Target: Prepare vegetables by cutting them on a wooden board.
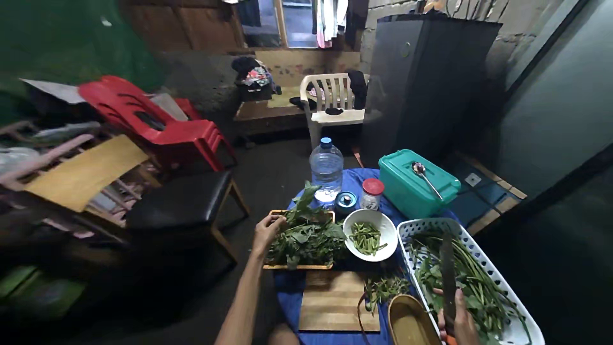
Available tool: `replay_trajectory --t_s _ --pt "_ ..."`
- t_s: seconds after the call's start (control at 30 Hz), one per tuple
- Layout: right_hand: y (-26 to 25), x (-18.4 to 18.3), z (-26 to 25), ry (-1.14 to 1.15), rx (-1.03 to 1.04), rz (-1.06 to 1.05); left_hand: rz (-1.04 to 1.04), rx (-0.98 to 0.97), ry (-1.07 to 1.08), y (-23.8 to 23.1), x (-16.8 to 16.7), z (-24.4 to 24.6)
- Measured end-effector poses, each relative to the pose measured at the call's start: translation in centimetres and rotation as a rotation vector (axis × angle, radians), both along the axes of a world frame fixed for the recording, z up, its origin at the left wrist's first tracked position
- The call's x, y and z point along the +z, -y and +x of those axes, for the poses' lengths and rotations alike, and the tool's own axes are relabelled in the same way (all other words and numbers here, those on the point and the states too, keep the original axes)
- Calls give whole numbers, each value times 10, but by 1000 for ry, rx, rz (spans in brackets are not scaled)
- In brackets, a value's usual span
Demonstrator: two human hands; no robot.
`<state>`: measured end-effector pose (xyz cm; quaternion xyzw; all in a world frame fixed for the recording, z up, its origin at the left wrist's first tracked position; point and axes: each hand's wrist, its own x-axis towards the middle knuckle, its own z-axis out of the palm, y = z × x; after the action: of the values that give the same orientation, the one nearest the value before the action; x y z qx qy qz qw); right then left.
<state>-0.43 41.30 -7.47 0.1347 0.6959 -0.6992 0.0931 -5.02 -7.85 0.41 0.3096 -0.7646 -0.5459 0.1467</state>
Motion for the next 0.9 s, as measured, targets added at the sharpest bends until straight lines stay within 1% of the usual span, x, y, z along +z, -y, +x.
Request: replay_trajectory --t_s 0.1,0.2,0.3,0.43,0.5,0.63,0.67,0.77,0.8,0.87,0.9 --pt "-1 1 9 6 -13 -28 321 33 -50 -19 -7 1" --pt "5 5 15 -54 36 -55 509 -19 -76 -51 -7 3" --pt "20 16 22 -92 84 -93 569 -77 -84 -84 0 1" --pt "41 28 24 -159 160 -197 630 -272 -84 -149 23 4" --pt "52 37 25 -176 151 -273 648 -374 -95 -185 26 6" --pt "64 52 25 -198 106 -413 662 -534 -97 -247 18 10" --pt "65 53 24 -196 91 -447 703 -556 -104 -259 15 11" --pt "60 55 26 -185 35 -509 947 -586 -165 -289 7 17" --pt "58 55 27 -166 3 -527 1000 -585 -164 -296 7 19" --pt "52 54 25 -128 -62 -543 1045 -577 -144 -307 4 22" --pt "48 53 24 -126 -60 -542 1056 -606 -142 -310 0 22"
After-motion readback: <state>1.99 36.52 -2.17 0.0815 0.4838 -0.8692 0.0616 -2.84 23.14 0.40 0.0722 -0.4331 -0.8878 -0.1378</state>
